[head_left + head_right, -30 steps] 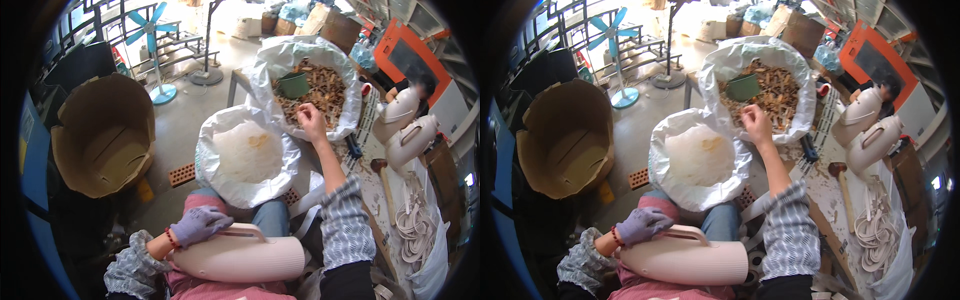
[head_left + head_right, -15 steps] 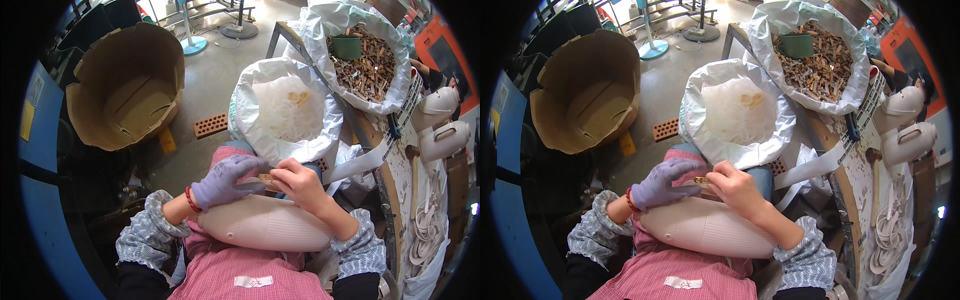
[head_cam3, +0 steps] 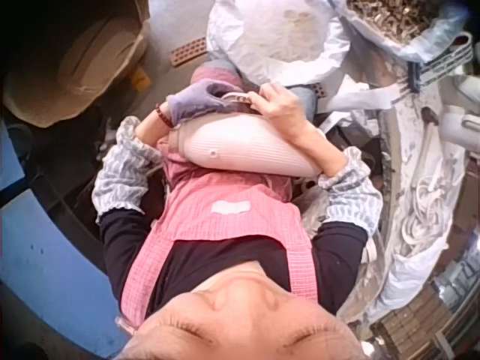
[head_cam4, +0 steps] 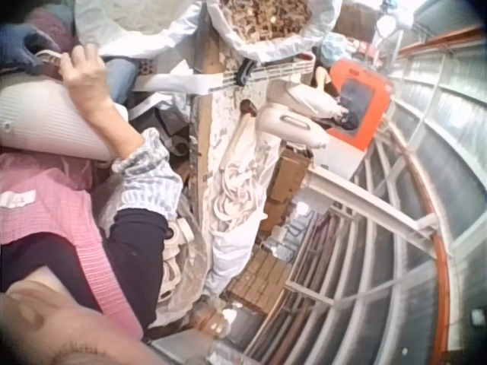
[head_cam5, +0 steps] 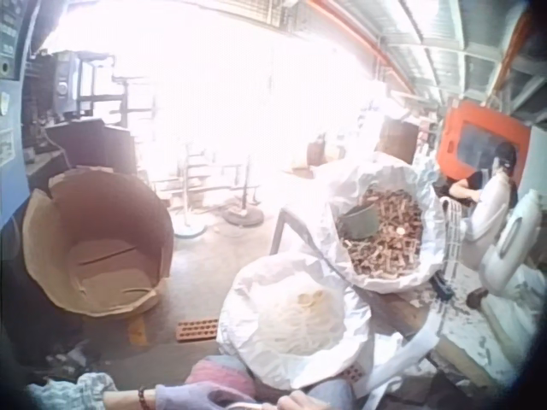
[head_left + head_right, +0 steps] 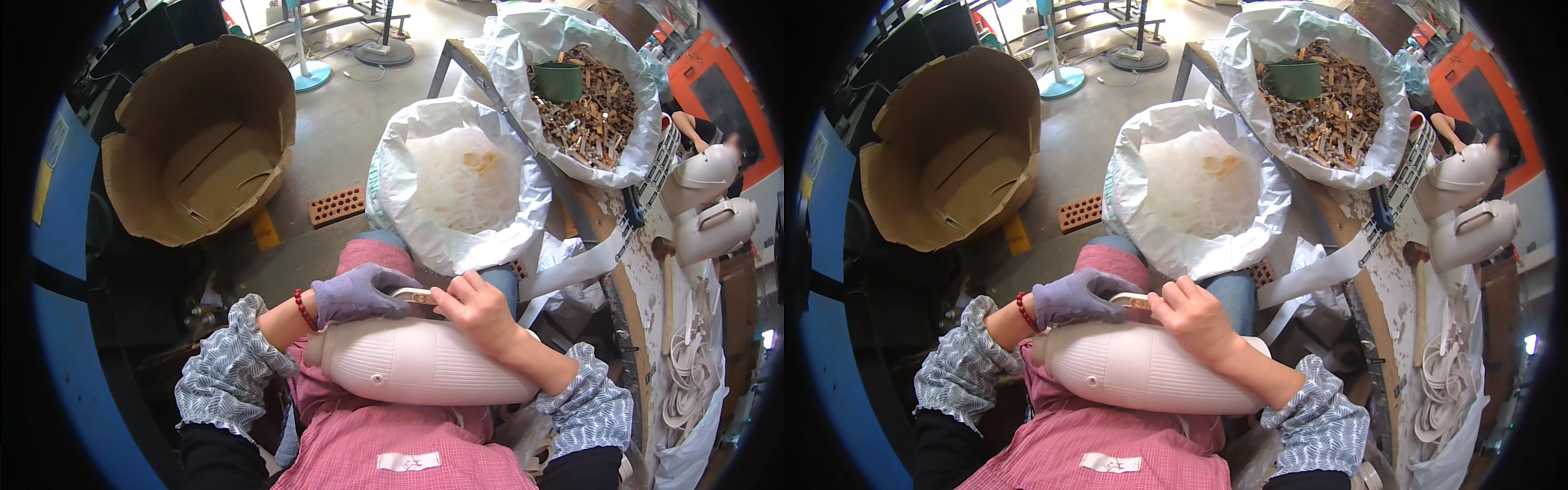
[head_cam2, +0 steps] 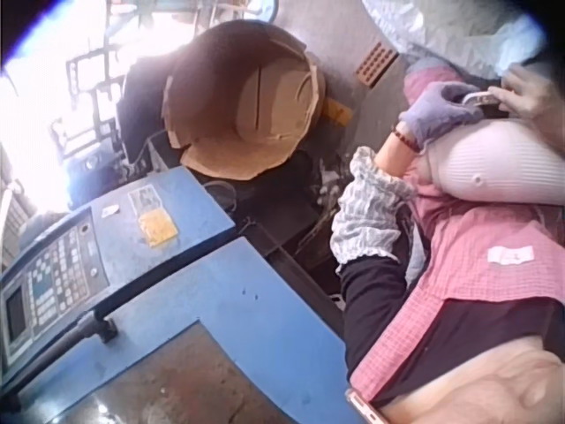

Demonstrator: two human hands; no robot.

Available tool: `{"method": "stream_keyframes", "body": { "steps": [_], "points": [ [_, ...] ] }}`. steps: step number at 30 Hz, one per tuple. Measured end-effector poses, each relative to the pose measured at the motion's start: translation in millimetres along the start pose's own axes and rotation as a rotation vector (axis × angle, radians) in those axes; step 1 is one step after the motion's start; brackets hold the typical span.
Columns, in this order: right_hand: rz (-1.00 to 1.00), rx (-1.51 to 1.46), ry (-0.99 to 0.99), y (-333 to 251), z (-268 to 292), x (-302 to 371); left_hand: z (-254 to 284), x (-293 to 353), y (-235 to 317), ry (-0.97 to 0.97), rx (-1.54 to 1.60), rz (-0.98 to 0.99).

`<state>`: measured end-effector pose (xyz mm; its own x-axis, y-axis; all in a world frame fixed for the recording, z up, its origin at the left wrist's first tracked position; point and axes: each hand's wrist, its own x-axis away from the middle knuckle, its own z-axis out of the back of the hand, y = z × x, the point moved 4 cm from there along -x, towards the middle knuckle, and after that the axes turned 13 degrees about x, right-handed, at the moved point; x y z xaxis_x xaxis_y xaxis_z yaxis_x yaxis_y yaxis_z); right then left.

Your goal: The person assembles white thermos containers by attaching handles and applying labels. They pick up each thermos, affix a handle, and then apply a label to the body before placing the finished unit aside.

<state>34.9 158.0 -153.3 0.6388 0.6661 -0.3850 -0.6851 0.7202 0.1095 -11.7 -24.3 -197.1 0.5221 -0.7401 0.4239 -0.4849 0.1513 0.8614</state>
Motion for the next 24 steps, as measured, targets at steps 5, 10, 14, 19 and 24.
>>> {"method": "stream_keyframes", "body": {
  "steps": [5, 10, 14, 19, 24],
  "points": [
    [0.056, -0.006, -0.041, -2, -1, -6, 2, -11, -11, 0.083, -0.010, 0.120],
    [0.012, -0.263, -0.148, 44, -8, -13, -3, -23, -13, 0.115, -0.046, 0.103],
    [-0.513, 0.038, 0.151, 226, 13, -35, -24, -11, 24, 0.015, -0.080, -0.045],
    [-0.643, 0.637, 0.156, 365, 0, -31, -42, 11, 69, -0.125, -0.770, -0.713],
    [-0.785, 0.353, 0.229, 373, 30, -15, -43, 33, 57, -0.127, -0.867, -0.730]
  ]
}}
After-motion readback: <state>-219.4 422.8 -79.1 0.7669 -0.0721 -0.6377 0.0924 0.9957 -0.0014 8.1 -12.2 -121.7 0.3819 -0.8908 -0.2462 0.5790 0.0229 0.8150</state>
